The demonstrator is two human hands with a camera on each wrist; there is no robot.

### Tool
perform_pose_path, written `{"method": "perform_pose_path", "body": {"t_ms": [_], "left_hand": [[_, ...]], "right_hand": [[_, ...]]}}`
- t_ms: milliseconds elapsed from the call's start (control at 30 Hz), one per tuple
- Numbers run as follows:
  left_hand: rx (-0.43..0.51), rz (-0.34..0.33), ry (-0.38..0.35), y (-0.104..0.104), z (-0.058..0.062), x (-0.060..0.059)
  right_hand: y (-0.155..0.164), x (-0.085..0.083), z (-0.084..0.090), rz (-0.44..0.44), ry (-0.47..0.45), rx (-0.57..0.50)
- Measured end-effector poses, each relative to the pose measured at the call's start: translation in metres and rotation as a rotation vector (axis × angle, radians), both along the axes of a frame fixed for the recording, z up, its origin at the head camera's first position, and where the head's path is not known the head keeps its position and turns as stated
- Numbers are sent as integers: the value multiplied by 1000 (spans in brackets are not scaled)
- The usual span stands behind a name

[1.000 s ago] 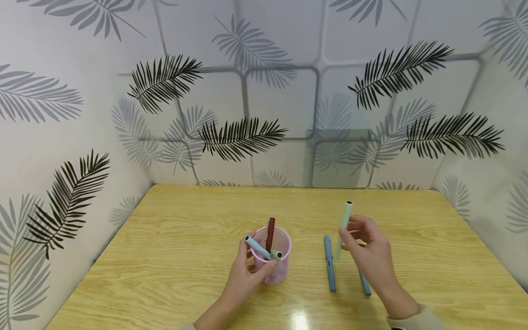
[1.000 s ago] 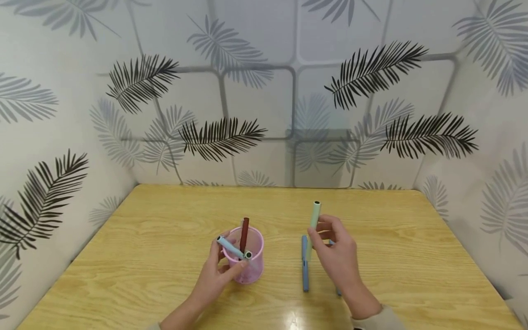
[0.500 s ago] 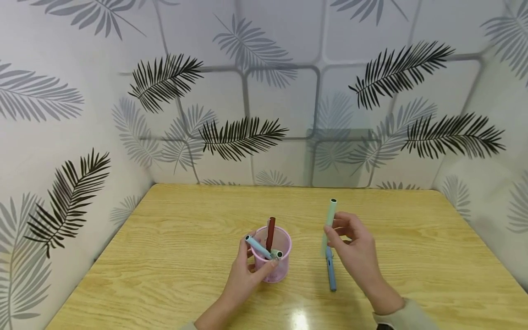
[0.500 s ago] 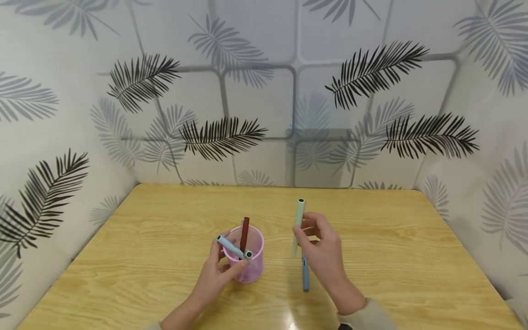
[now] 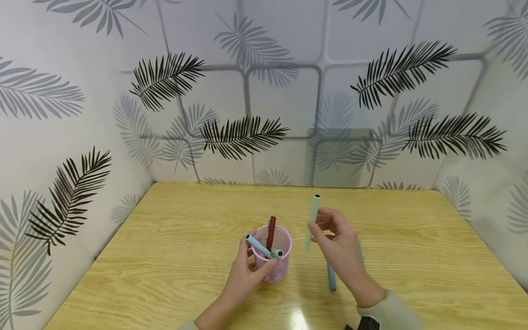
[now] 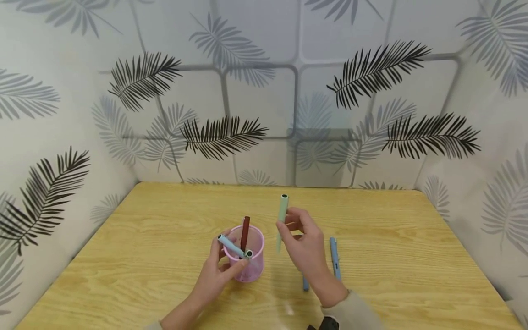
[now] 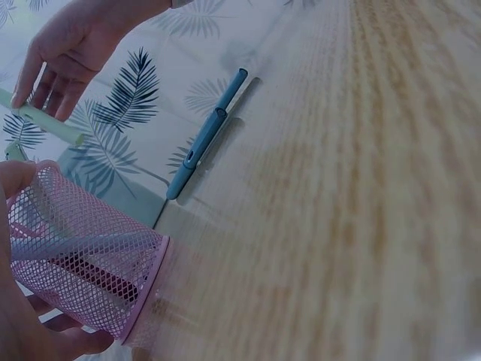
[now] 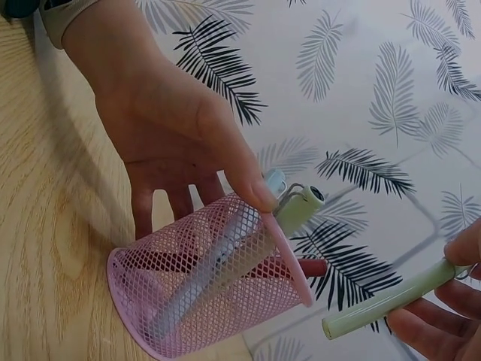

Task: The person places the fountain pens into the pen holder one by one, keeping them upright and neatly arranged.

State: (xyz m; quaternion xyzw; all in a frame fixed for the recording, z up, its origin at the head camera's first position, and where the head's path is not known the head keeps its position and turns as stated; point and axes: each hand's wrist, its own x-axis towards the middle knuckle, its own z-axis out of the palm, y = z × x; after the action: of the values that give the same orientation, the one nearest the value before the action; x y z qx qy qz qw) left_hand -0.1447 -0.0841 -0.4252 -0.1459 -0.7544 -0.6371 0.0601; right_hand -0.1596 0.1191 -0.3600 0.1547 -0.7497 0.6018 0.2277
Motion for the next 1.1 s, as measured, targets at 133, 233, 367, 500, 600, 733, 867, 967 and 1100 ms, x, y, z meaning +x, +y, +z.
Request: {"method": "perform_pose_path", "body": {"t_ms": [133, 233, 367, 500, 600, 733, 867, 967, 1100], "left_hand": [[2, -9, 4, 0, 0, -1], [0, -17, 7, 0, 0, -1], [-5, -20, 10, 0, 1, -2], [2, -20, 1, -1, 2, -1], [6, -18, -7, -1, 1, 0], [6, -13, -9, 0, 0, -1], [2, -7, -3, 0, -1, -1], [-5, -4, -2, 1, -1, -1], [-17, 2, 10, 1, 1, 0]], "right_hand": [[-8, 0, 3, 4, 15, -27], [-12, 0, 3, 9, 20, -54], [-18, -2, 2, 9, 32, -73], [-24, -3, 1, 16, 44, -75], [-28, -3, 1, 28, 59, -76], [-32, -1, 0, 33, 60, -56], [-32, 0, -5, 30, 23, -21], [-30, -3, -16, 33, -16, -10], [-27, -12, -36, 20, -53, 11]]}}
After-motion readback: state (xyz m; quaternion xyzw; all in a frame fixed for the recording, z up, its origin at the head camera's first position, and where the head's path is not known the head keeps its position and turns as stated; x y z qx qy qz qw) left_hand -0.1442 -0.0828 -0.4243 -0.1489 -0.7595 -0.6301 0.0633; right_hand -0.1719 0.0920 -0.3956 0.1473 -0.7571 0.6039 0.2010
